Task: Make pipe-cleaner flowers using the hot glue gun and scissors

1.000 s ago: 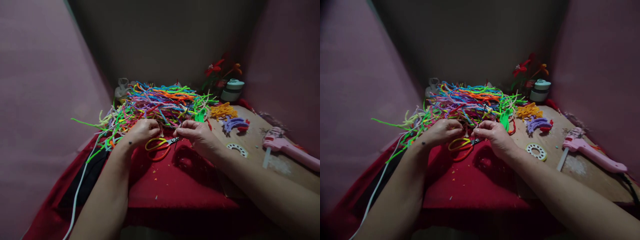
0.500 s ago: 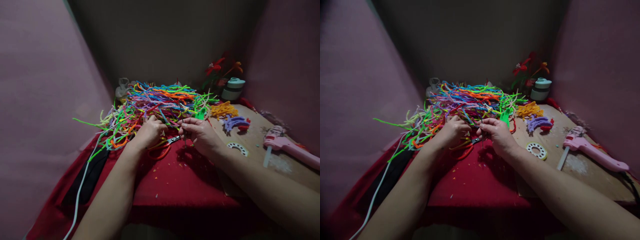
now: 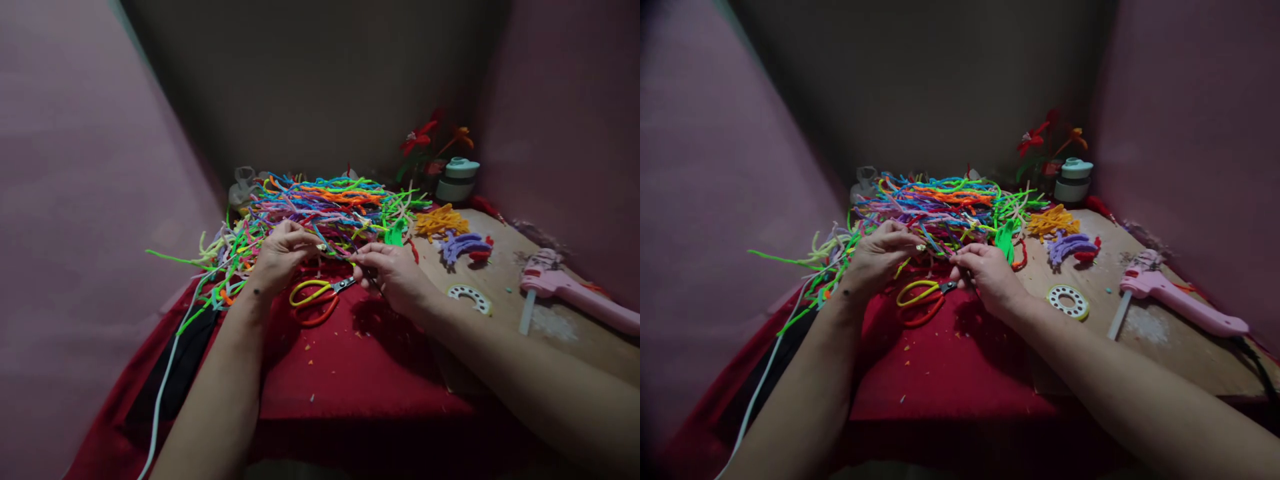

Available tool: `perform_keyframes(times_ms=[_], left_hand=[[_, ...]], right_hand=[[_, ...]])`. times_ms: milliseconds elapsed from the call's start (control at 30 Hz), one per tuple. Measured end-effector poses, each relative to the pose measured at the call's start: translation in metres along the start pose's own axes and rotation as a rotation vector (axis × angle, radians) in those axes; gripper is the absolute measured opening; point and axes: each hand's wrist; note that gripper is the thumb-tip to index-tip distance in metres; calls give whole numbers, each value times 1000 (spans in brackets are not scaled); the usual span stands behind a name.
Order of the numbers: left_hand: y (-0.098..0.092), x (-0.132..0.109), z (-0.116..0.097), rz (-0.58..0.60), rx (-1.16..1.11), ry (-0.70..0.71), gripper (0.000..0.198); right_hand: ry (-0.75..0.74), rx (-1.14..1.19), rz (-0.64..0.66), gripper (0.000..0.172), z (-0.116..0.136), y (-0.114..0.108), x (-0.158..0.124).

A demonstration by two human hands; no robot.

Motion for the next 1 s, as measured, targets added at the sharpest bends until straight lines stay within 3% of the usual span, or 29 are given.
perform_keyframes(times_ms=[100,200,300,567,733,1000], left_hand=[[0,-1,-9,-73,-368,-182,9],[4,-2,-13,-56,-712,-397,14],[4,-2,-15,-9,-917,-473,19],[7,-8,-30,151,-1056,-520,14],[15,-11,-33,216,-1121,-535,13],[7,-9,-33,160,-1202,-562,12]], right_hand=[[32,-61,32,10,-1,3,-2],[11,-114,57,12,-2,5,-5],[-15,-122,71,17,-3,5,-6],[-50,26,94,18,-5,4,-4],[-67,-25,175,25,-5,4,-8],[-79,-126,247,21,-3,4,-15]])
Point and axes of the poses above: each hand's wrist, its own x-axis towards the middle knuckle, its own y-axis out of the palm, z = x × y
